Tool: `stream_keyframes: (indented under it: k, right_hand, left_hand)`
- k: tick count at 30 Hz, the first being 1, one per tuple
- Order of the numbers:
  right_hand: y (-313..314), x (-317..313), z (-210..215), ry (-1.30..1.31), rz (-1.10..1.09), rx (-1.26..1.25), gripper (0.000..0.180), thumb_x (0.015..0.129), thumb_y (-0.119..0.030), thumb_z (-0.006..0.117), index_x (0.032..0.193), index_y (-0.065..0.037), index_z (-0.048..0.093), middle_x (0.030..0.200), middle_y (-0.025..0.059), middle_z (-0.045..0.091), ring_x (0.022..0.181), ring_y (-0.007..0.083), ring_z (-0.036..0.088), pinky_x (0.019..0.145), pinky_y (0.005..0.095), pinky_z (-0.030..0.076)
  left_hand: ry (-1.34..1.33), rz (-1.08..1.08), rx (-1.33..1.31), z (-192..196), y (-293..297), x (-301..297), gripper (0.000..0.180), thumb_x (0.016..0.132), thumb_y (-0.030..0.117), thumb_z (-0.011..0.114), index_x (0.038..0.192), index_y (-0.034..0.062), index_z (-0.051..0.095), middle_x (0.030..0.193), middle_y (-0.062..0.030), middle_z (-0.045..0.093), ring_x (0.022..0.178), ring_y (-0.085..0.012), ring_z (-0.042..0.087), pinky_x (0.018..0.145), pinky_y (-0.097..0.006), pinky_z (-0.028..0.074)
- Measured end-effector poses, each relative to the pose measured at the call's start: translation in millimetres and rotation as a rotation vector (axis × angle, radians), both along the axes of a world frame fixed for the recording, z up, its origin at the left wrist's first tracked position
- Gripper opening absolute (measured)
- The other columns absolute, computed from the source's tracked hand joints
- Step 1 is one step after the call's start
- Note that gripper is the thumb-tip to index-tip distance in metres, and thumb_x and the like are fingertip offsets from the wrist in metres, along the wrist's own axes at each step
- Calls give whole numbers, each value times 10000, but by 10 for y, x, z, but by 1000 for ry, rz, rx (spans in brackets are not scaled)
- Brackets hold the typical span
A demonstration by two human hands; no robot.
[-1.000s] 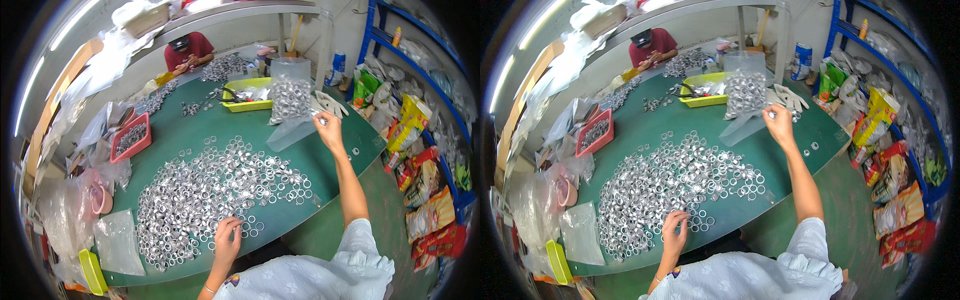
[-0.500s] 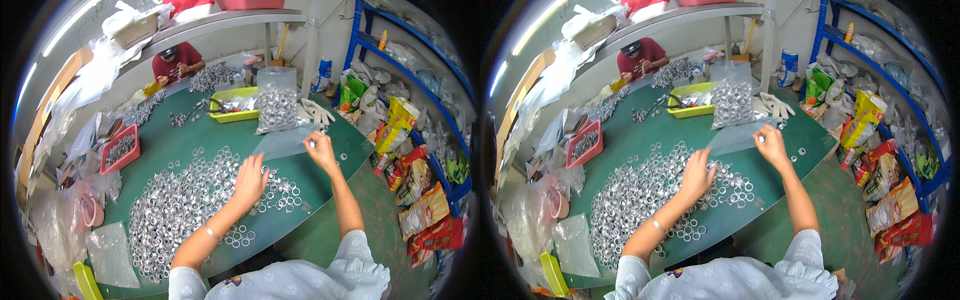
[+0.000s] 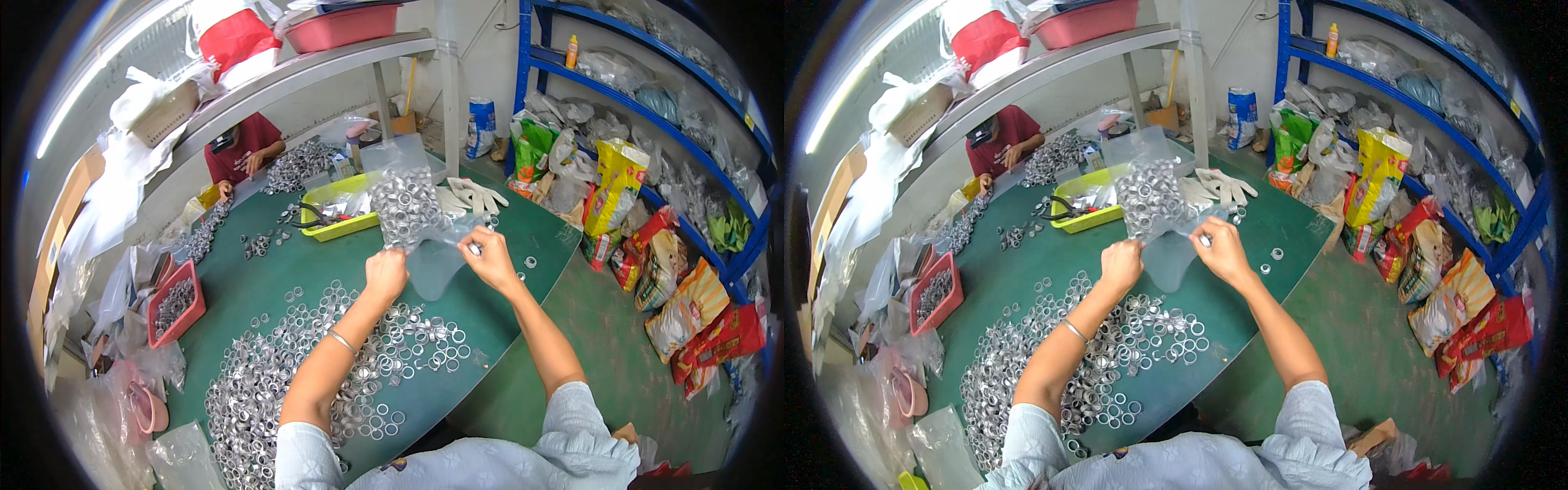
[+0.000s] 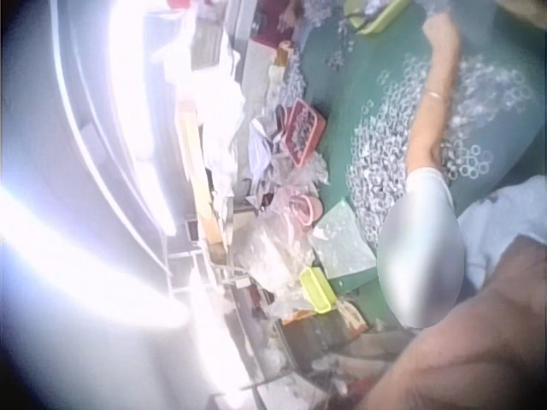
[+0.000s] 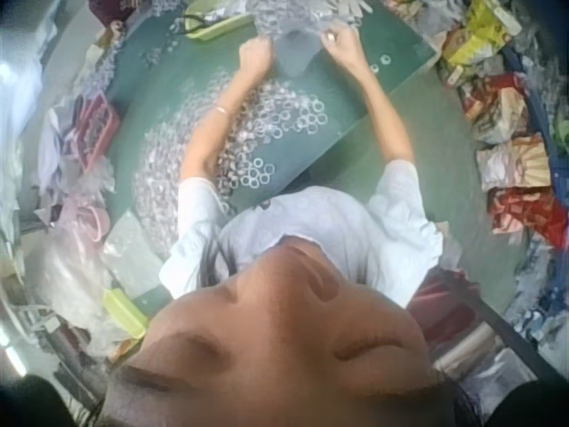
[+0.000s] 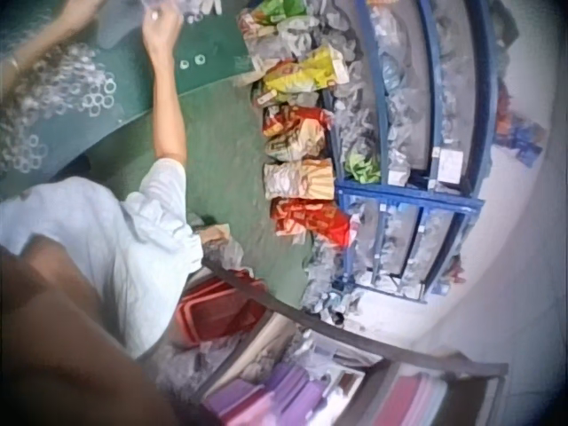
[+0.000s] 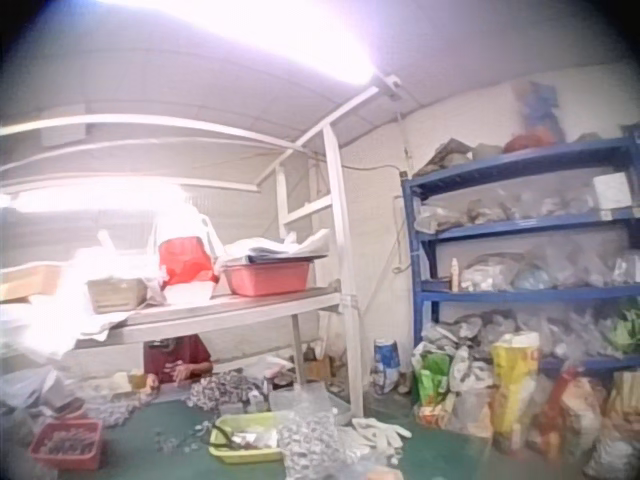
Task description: The person sorts metal rings from a large pile on a table by hand and places them into a plastic bag, occasionally picking up several at once.
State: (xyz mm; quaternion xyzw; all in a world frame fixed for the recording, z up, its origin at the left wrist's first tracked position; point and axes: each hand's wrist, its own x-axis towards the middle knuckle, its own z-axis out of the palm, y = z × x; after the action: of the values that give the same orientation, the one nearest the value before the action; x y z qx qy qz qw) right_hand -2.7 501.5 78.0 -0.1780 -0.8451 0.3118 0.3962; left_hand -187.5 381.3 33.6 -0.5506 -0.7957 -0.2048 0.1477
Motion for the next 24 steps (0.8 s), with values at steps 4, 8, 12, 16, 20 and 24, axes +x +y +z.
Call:
stream_keyframes:
  k: [4, 8, 12, 16, 20, 24]
  right_hand:
    - [159, -86, 79, 136, -27, 4, 128, 733, -101, 658, 740, 20, 617, 699, 132, 577, 663, 259, 577, 621, 326, 439]
    - [236, -24, 107, 118, -23, -110, 144, 742, -118, 663, 751, 20, 625, 730, 108, 610, 666, 203, 583, 619, 320, 444]
    - [263, 209, 4, 92, -48, -171, 156, 750, -117, 663, 756, 33, 621, 719, 87, 603, 645, 151, 558, 593, 295, 437]
    - [224, 358, -45, 51, 5, -585, 140, 767, -96, 658, 743, 33, 608, 684, 36, 561, 617, 93, 508, 547, 253, 388]
    - [132, 370, -99, 33, 127, -434, 120, 789, -85, 642, 736, 18, 610, 684, -1, 516, 611, 52, 450, 531, 210, 337]
    - [206, 440, -121, 42, 150, -423, 113, 800, -45, 635, 720, 20, 588, 720, 10, 508, 481, 43, 454, 393, 189, 331]
  left_hand:
    - [-138, 11, 8, 318, 141, 124, 238, 839, 202, 540, 708, 16, 609, 693, -212, 602, 697, -367, 607, 604, -455, 478]
    - [-431, -307, -110, 293, 185, -101, 357, 868, 329, 547, 732, 2, 590, 627, -128, 594, 585, -238, 596, 553, -360, 477]
    - [-881, -207, -30, 83, 320, -494, 419, 864, 407, 570, 839, -12, 582, 724, -52, 586, 631, -125, 539, 559, -275, 453]
    - [-842, 98, 409, -163, 611, -952, 894, 711, 548, 668, 1205, -143, 389, 1042, -237, 535, 977, -277, 536, 845, -322, 428]
    - [-864, 192, 552, 99, 1038, -1311, 1220, 582, 631, 720, 1280, -222, 197, 1283, -387, 337, 1228, -407, 375, 1014, -349, 324]
    - [-891, 147, 598, 360, 1485, -1478, 1029, 589, 558, 739, 1137, -238, 384, 1132, -381, 469, 1111, -378, 491, 930, -364, 387]
